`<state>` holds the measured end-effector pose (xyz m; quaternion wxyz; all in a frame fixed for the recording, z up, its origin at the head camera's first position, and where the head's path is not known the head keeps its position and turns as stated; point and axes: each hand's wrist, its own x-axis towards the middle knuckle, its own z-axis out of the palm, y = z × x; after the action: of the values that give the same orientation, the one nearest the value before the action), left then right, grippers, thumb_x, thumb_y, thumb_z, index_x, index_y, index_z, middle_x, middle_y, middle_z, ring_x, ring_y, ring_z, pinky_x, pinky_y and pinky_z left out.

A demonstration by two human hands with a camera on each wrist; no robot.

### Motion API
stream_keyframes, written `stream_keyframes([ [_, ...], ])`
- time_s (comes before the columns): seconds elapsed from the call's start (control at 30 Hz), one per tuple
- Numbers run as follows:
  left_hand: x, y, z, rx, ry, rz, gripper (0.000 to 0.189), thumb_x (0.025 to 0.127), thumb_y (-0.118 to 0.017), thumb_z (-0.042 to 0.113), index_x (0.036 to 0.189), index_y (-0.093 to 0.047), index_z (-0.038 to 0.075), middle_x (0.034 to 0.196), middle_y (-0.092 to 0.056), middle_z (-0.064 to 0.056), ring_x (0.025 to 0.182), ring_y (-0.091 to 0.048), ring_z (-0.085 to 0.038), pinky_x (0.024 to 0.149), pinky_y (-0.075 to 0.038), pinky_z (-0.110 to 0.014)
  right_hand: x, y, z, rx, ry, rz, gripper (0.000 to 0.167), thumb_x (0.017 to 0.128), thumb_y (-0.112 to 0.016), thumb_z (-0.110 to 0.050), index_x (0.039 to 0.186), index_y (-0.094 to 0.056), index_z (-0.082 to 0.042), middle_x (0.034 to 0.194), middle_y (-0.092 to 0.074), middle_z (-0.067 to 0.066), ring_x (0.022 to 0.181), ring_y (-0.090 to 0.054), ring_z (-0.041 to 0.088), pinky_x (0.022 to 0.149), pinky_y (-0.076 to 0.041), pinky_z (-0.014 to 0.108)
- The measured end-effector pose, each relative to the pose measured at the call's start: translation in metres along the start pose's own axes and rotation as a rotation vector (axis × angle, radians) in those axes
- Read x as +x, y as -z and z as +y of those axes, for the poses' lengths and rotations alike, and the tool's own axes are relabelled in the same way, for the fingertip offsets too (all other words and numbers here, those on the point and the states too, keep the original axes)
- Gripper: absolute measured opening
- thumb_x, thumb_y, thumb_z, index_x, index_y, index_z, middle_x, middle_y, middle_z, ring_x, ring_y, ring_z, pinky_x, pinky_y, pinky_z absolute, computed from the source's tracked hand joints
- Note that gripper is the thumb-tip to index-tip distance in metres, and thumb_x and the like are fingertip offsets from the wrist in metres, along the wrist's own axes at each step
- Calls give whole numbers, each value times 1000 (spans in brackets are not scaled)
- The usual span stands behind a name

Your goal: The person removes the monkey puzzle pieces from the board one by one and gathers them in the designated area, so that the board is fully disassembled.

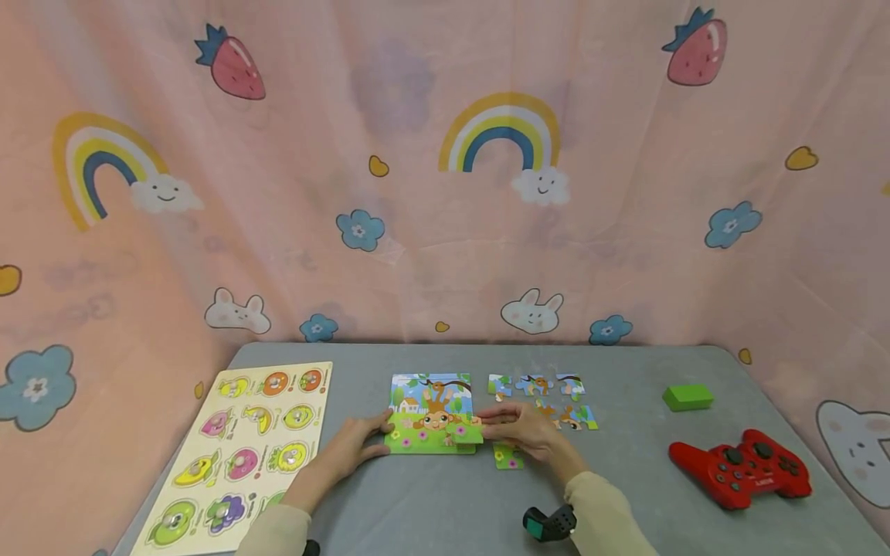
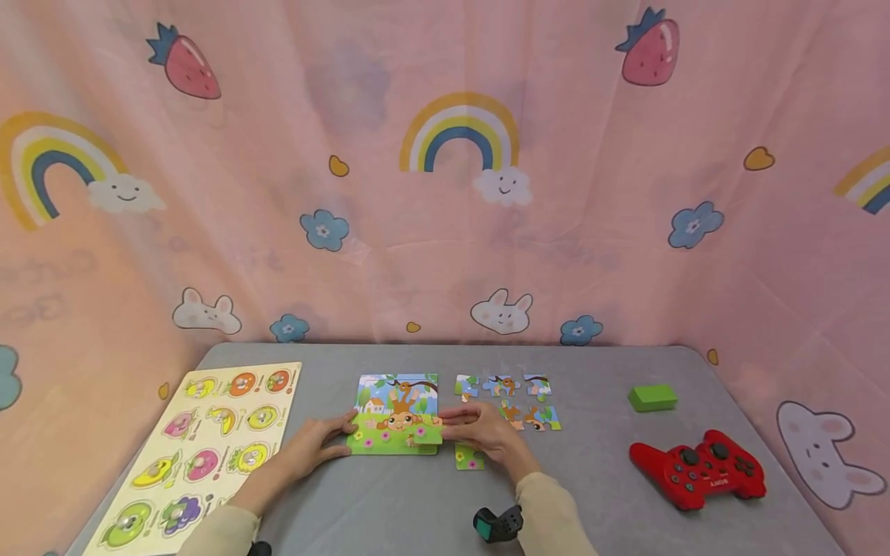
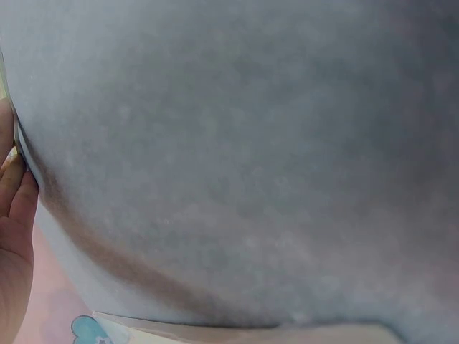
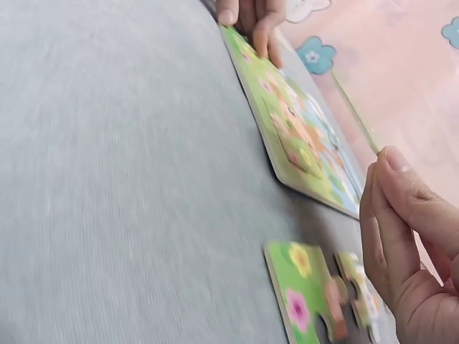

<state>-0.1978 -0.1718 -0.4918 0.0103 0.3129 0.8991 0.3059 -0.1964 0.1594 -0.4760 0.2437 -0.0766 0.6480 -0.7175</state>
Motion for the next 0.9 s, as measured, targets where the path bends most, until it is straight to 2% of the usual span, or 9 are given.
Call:
stream_keyframes([
  [0.07,0,0,0,-9,4,0,53,87,-69,16,129,-53,-11,120,-65,-15,118,-56,-34,98,-43,-50,-4,5,-1,-8,0,-4,42,85,-68,4,123,-55,16,106,-68,8,84,-64,10,67,-51,22],
  [0.37,0,0,2,-16,8,-6,51,87,-69,13,128,-54,-11,125,-61,-19,119,-55,-35,98,-42,-50,-23,30,1,-18,-14,-4,36,84,-67,8,117,-58,16,103,-69,6,91,-65,12,82,-55,30],
  [0.77,-1,2,4,-27,23,-9,53,86,-69,13,129,-52,-12,121,-64,-17,119,-55,-35,98,-42,-51,-46,68,7,22,-30,-48,29,85,-64,9,114,-66,4,103,-69,3,94,-65,12,82,-55,28],
  [0.9,0,2,4,-32,21,-14,49,87,-69,13,128,-55,-11,126,-61,-19,120,-54,-36,98,-41,-52,-53,77,7,7,-45,-38,34,85,-65,8,119,-61,10,105,-68,4,95,-64,11,83,-54,29],
])
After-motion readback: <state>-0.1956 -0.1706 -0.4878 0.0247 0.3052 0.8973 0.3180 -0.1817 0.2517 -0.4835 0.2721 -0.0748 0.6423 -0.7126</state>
